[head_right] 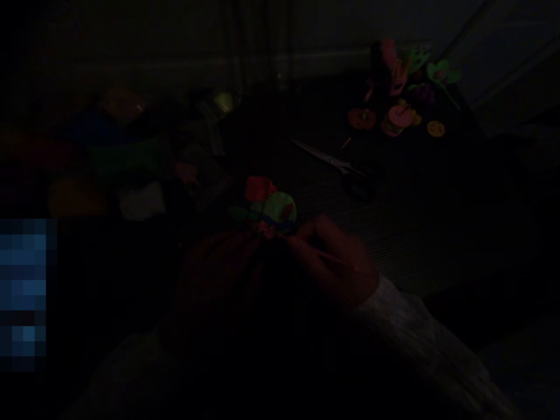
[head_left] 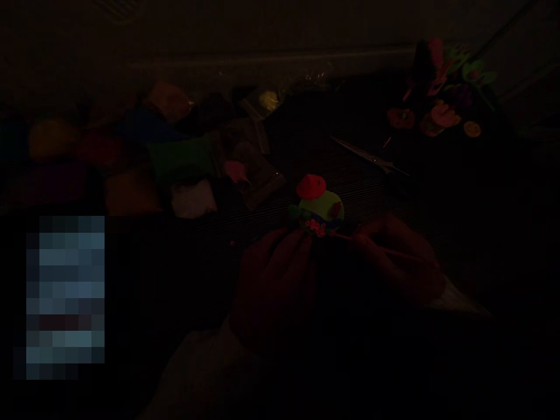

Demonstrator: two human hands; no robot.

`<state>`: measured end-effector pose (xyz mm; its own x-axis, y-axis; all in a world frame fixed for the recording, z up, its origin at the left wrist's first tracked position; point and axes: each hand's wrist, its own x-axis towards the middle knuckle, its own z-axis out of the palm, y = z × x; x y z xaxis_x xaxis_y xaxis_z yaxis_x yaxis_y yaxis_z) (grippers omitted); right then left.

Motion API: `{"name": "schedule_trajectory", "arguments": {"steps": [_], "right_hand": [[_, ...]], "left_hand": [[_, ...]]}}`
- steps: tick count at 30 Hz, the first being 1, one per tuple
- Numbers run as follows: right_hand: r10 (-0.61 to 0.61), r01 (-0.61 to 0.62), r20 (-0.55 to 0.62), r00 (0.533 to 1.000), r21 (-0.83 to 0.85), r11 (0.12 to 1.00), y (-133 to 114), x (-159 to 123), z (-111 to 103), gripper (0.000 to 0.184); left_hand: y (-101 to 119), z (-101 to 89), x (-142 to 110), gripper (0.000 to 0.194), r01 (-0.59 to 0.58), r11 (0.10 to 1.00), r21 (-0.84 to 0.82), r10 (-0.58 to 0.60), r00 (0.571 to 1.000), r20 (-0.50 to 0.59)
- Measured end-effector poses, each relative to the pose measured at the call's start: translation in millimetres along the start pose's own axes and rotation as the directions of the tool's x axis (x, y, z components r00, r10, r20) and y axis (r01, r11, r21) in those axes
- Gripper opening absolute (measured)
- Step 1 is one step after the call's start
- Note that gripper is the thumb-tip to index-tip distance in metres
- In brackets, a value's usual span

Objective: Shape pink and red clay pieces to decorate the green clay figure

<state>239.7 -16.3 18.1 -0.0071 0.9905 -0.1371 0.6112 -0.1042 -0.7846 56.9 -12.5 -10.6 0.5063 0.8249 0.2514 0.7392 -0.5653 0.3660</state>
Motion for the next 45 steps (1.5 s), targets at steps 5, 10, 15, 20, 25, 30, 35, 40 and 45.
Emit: {"name": "schedule_trajectory", "arguments": {"steps": [5,10,15,20,25,30,35,40,45], "right_hand": [[-0.006,0.006,-0.029,1.000,-0.005,1.000,1.2,-1.6,2.2,0.014],[0.017,-0.013,-0.076,0.997,0.053,0.999,0.4,-2.5,2.8,0.016],[0.011,-0.011,-0.005,1.000,0.037,0.999,0.7,-1.5,0.2,0.015],[0.018,-0.019,0.018,1.000,0.055,0.998,-0.2,-0.7,-1.6,0.014],[0.028,-0.026,-0.022,0.999,0.084,0.996,1.6,-2.5,0.3,0.015],[0.004,0.000,-0.042,0.999,0.100,0.995,3.7,-3.3,2.0,0.013],[-0.027,0.030,-0.045,0.999,0.069,0.997,4.3,-1.8,0.4,0.011],[-0.017,0.020,-0.054,0.998,0.060,0.998,4.6,-2.5,2.0,0.013],[-0.009,0.013,-0.069,0.998,0.050,0.999,4.9,-3.0,3.0,0.014]], "left_hand": [[-1.5,0.8,-0.3,0.035,-0.004,1.000,-0.008,0.004,1.000,-0.008],[-1.6,1.1,-0.4,0.035,-0.004,1.000,0.002,0.004,1.000,0.000],[-0.8,0.7,0.4,0.035,0.000,1.000,0.002,0.000,1.000,0.007],[-1.2,0.9,0.3,0.035,-0.006,1.000,0.012,0.006,1.000,-0.006],[-1.1,1.3,0.2,0.035,0.003,1.000,0.013,-0.003,1.000,-0.002],[-1.3,0.9,0.8,0.035,-0.002,1.000,0.013,0.002,1.000,-0.003],[0.0,-0.4,1.9,0.035,0.004,1.000,0.006,-0.004,1.000,0.006],[0.4,-0.3,1.3,0.034,0.001,1.000,0.009,-0.001,1.000,-0.003],[-0.5,-0.3,0.7,0.034,0.009,1.000,0.014,-0.009,1.000,0.009]]}}
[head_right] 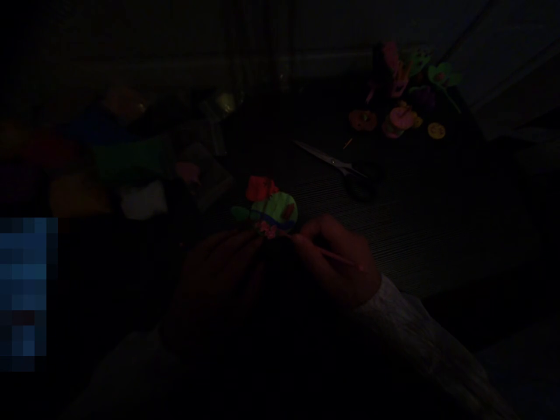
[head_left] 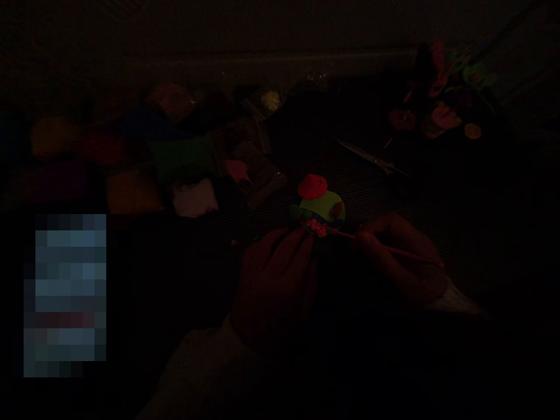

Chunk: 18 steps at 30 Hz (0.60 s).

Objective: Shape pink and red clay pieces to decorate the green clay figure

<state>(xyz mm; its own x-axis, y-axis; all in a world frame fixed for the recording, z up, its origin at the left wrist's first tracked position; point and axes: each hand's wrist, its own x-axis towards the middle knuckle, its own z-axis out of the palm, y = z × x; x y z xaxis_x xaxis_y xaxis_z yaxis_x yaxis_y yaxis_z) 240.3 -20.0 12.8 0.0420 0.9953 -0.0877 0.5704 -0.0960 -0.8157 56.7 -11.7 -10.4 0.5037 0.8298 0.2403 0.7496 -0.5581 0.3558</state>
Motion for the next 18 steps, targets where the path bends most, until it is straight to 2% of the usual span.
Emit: {"name": "schedule_trajectory", "arguments": {"steps": [8,14,18], "right_hand": [[0.043,-0.044,0.075,0.996,0.019,0.999,-1.8,0.8,-5.5,0.013],[0.057,-0.054,-0.079,0.995,0.034,0.998,-2.9,-3.4,-1.9,0.017],[0.043,-0.042,-0.015,0.999,0.048,0.998,-4.8,-3.6,-4.2,0.015]], "left_hand": [[0.1,0.7,1.3,0.033,0.009,1.000,0.006,-0.009,1.000,0.002],[0.9,-0.3,0.3,0.033,0.007,1.000,-0.001,-0.007,1.000,-0.006],[1.1,-1.0,-0.1,0.034,0.007,1.000,-0.007,-0.007,1.000,-0.006]]}}
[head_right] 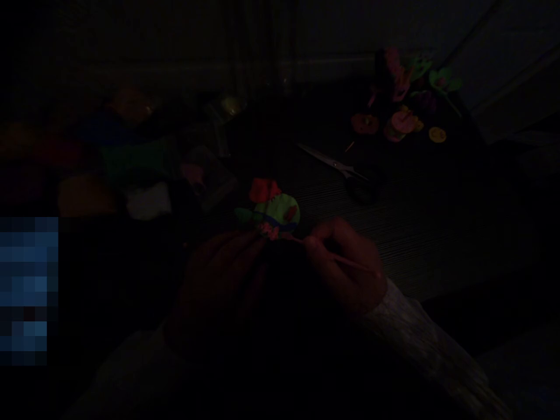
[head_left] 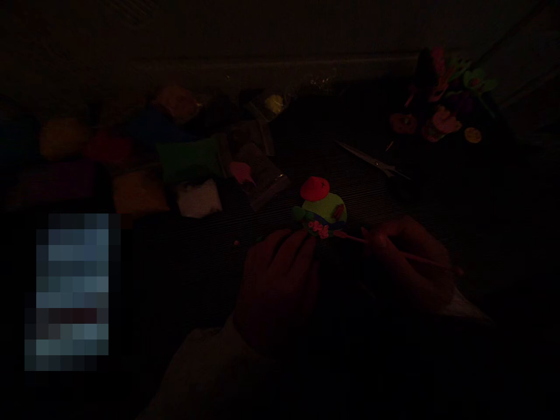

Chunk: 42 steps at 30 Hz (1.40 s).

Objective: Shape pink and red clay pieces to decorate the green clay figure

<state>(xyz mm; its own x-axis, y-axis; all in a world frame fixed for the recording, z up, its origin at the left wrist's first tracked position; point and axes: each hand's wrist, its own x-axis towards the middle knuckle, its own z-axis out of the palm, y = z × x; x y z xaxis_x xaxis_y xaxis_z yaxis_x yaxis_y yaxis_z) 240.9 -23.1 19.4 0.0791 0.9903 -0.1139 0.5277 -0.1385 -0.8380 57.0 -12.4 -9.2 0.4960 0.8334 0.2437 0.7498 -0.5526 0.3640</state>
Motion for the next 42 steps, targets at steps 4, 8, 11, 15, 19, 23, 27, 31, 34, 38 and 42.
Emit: {"name": "schedule_trajectory", "arguments": {"steps": [4,8,11,15,19,23,27,31,34,38,42], "right_hand": [[-0.002,0.002,-0.003,1.000,-0.012,1.000,0,0,1,0.015],[0.015,-0.013,-0.109,0.994,0.016,1.000,2,-1,4,0.017],[0.016,-0.016,-0.121,0.993,0.005,1.000,2,0,4,0.017],[-0.006,0.005,-0.014,1.000,-0.035,0.999,4,1,3,0.015],[-0.040,0.042,0.038,0.998,-0.057,0.997,4,1,3,0.013],[-0.037,0.027,-0.189,0.981,-0.055,0.998,2,-1,8,0.017],[-0.004,-0.014,-0.324,0.946,-0.053,0.999,5,3,10,0.023],[-0.092,0.070,-0.148,0.985,-0.146,0.987,14,8,9,0.019],[-0.167,0.137,-0.092,0.982,-0.269,0.953,16,11,10,0.017],[-0.228,0.197,-0.043,0.973,-0.371,0.908,14,13,10,0.014],[-0.227,0.203,-0.023,0.974,-0.368,0.907,14,13,8,0.013]], "left_hand": [[0,0.0,0,0.034,-0.007,1.000,-0.004,0.007,1.000,-0.003],[0,0.3,0,0.035,-0.006,1.000,0.002,0.006,1.000,0.001],[1,0.8,0,0.036,0.001,1.000,0.006,-0.001,1.000,0.004],[0,1.6,0,0.036,-0.011,1.000,-0.007,0.011,1.000,-0.017],[0,2.0,0,0.035,0.000,1.000,-0.019,0.000,1.000,-0.025],[-1,3.4,-1,0.035,0.007,1.000,-0.016,-0.007,1.000,-0.028],[-1,4.2,-1,0.038,0.009,1.000,-0.019,-0.010,1.000,-0.020],[0,3.4,-1,0.039,-0.001,1.000,-0.009,0.001,1.000,-0.029],[0,3.3,-1,0.039,0.004,1.000,0.005,-0.004,0.999,-0.033],[0,3.5,0,0.039,0.014,1.000,0.018,-0.014,0.999,-0.036],[0,3.3,-1,0.039,0.043,0.999,0.028,-0.042,0.998,-0.038]]}}
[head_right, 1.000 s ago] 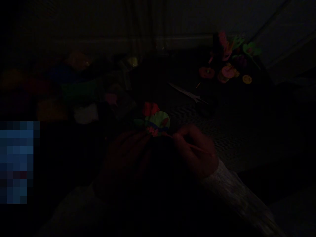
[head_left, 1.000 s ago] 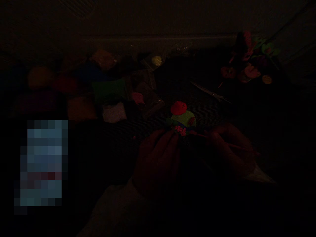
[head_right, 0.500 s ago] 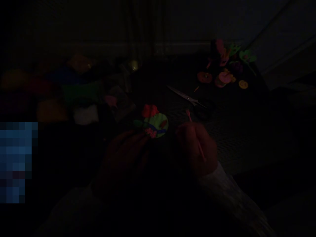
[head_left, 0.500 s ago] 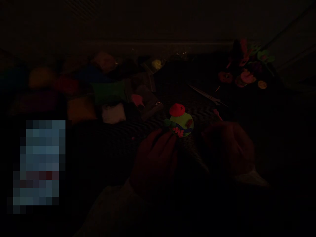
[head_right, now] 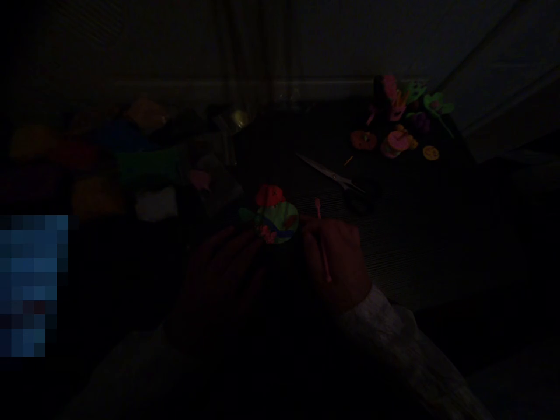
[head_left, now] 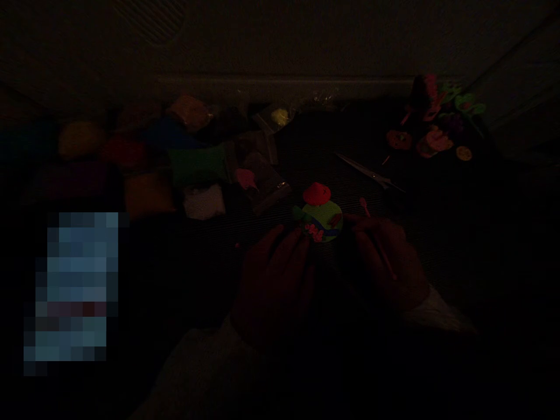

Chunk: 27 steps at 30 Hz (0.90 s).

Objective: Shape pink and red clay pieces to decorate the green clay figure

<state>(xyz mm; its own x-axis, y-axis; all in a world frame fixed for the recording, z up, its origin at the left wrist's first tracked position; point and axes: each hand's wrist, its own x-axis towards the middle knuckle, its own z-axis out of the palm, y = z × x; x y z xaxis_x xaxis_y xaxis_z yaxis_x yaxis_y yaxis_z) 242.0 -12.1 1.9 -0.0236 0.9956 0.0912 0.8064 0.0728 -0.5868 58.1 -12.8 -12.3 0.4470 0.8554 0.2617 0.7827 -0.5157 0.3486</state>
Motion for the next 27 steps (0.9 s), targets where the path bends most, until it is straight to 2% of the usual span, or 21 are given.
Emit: {"name": "schedule_trajectory", "arguments": {"steps": [5,11,15,17,20,24,27], "right_hand": [[-0.010,0.010,0.007,1.000,0.026,1.000,1,-1,-1,0.013],[-0.008,0.008,-0.001,1.000,0.050,0.999,1,-3,0,0.015],[0.019,-0.013,-0.049,0.999,0.119,0.993,3,-6,-5,0.024],[-0.004,0.014,-0.058,0.998,0.180,0.984,5,-9,-10,0.028],[-0.072,0.066,0.015,0.997,0.251,0.966,4,-14,-16,0.025],[0.004,-0.019,0.055,0.998,0.268,0.963,-4,-16,-15,0.013],[-0.008,-0.012,0.078,0.997,0.255,0.967,-6,-17,-12,0.014]], "left_hand": [[0,0.3,-1,0.038,0.014,1.000,0.007,-0.014,0.999,-0.029],[1,-2.0,0,0.034,0.083,0.996,0.026,-0.081,0.994,-0.067],[1,-3.1,0,0.034,0.090,0.995,0.045,-0.087,0.994,-0.061],[0,-3.2,0,0.034,0.095,0.994,0.054,-0.092,0.995,-0.048],[-1,-3.3,1,0.033,0.097,0.994,0.054,-0.095,0.994,-0.046],[1,-2.9,1,0.033,0.100,0.993,0.054,-0.098,0.994,-0.042],[1,-3.3,1,0.032,0.096,0.994,0.056,-0.093,0.994,-0.051]]}}
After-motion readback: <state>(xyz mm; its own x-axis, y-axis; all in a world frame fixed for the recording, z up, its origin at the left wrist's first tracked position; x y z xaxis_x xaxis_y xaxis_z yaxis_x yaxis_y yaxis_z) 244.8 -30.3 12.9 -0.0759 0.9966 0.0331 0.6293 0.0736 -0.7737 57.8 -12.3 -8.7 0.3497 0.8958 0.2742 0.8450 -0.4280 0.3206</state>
